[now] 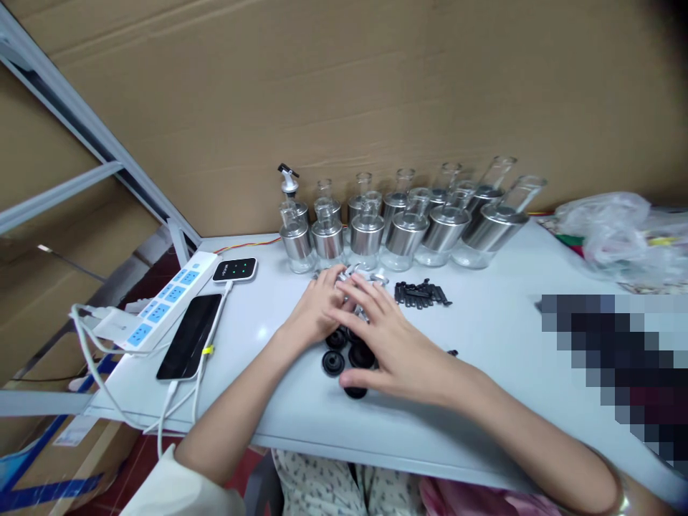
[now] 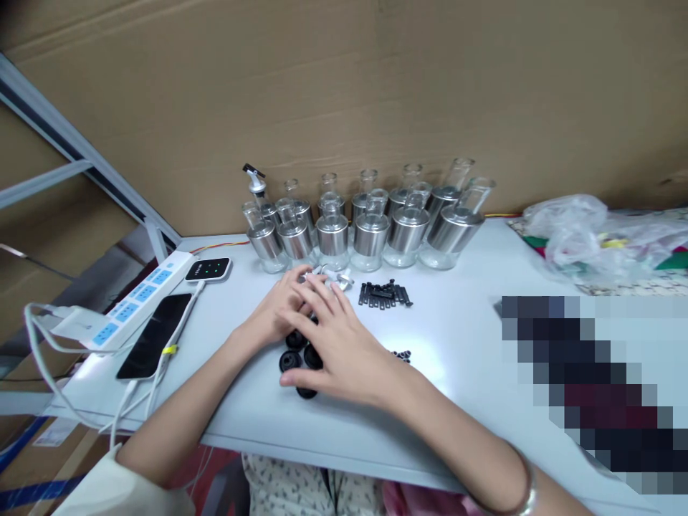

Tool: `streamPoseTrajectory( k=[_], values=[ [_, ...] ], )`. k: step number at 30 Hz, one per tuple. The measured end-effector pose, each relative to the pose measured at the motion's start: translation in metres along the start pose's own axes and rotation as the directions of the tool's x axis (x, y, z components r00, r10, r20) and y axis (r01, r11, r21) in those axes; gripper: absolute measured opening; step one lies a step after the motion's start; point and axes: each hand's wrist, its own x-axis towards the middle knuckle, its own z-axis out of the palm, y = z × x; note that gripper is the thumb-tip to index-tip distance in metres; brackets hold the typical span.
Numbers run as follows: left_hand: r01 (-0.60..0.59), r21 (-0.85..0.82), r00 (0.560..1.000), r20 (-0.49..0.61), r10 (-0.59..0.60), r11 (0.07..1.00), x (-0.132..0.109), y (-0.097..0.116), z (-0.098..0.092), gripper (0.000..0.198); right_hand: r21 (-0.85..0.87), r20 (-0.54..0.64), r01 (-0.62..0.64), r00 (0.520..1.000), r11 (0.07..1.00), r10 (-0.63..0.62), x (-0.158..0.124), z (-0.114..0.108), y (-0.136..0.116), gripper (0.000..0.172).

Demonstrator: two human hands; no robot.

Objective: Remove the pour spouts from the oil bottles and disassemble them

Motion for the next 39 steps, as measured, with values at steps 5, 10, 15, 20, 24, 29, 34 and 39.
streamPoseTrajectory(
  k=[5,10,15,20,24,29,34,39],
  values=[
    [0.013,-0.043,1.0,-0.008,-0.014,0.999,0.001,-0.002,0.0,0.045,-0.18,0.052,0.023,0.999,0.983,-0.014,0.003,0.016,-0.005,0.065],
    [0.034,0.007,0.999,-0.018,-0.034,0.999,0.001,-0.001,0.001,0.043,-0.236,0.051,0.028,0.999,0.971,-0.016,0.007,0.022,0.0,0.055],
    [-0.001,-0.01,0.998,-0.065,0.001,1.0,0.001,-0.002,0.003,0.043,-0.177,0.011,0.05,0.999,0.983,-0.049,0.005,0.02,0.002,0.076],
    [-0.016,0.05,0.993,-0.114,0.022,0.999,0.002,0.0,0.004,0.041,0.03,-0.055,-0.005,0.998,1.0,0.006,0.0,0.01,0.002,0.09],
    [0.031,0.112,0.988,-0.154,-0.013,0.993,0.0,0.005,0.0,0.041,0.153,-0.178,-0.036,0.982,0.988,0.063,0.005,-0.004,0.002,0.075],
    [0.075,0.056,0.98,-0.189,-0.064,0.996,0.0,0.006,-0.004,0.041,0.118,-0.431,-0.072,0.895,0.99,0.116,0.053,-0.046,0.004,0.044],
    [0.147,0.097,0.973,-0.193,-0.126,0.984,0.0,0.006,-0.004,0.042,-0.015,-0.472,-0.234,0.859,0.972,0.199,0.139,-0.086,0.014,0.025],
    [0.158,0.104,0.965,-0.228,-0.131,0.982,-0.001,0.012,-0.011,0.044,-0.074,-0.371,-0.339,0.882,0.938,0.29,0.212,-0.086,0.031,0.031]
  ],
)
